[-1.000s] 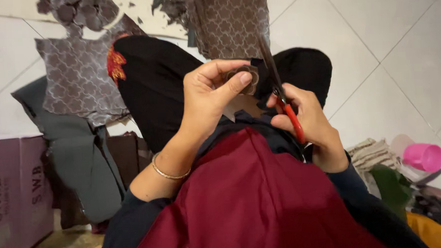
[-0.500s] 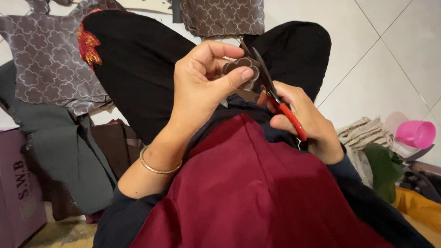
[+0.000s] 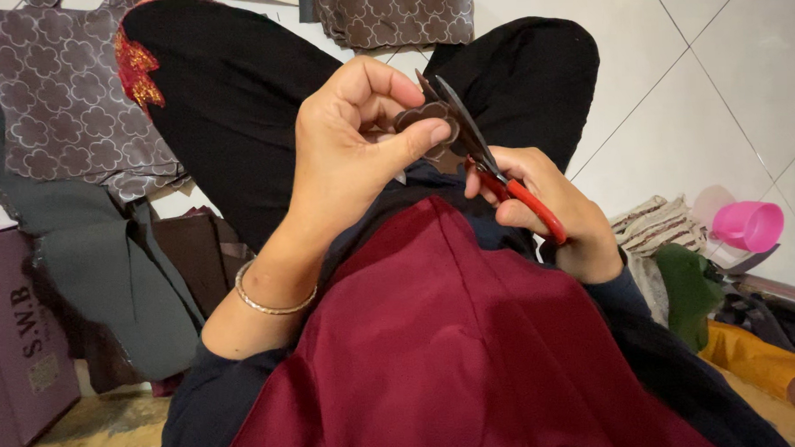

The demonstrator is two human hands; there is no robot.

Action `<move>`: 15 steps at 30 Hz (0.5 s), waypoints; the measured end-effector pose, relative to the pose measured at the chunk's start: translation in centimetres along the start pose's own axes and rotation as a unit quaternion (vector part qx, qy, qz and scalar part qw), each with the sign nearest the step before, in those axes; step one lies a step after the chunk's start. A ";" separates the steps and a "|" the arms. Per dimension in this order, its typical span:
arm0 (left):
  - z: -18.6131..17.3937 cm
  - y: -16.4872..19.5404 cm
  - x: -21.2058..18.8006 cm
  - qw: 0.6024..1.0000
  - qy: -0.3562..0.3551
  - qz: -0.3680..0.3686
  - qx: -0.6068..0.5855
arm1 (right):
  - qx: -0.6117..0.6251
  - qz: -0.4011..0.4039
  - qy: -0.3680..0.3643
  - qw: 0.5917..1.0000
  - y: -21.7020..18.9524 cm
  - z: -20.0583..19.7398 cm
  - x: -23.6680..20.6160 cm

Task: The person sits cross-legged and uses red-handled scissors to cut flower-shaped pieces from a brown patterned fabric. They repeatedly trim the edges of each shape and place the cut pieces aside.

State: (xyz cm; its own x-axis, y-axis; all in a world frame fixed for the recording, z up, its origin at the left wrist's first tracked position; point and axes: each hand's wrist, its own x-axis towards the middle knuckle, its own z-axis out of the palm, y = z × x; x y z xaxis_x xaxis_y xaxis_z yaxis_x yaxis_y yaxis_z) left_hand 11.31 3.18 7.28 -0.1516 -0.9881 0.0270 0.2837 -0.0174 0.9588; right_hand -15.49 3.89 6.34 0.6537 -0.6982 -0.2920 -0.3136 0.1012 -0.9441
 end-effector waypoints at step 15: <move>-0.1 0.9 -0.1 0.997 -0.015 0.028 0.074 | 0.032 0.030 -0.024 0.999 -1.5 0.4 0.4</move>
State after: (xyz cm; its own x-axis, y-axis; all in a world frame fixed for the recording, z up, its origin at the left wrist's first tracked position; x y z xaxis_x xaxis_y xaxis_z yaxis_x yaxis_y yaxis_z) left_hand 11.69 3.29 8.14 -0.1693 -0.9817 0.0877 0.1508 0.0621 0.9866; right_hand -14.52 3.74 7.61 0.6678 -0.6548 -0.3539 -0.3093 0.1884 -0.9321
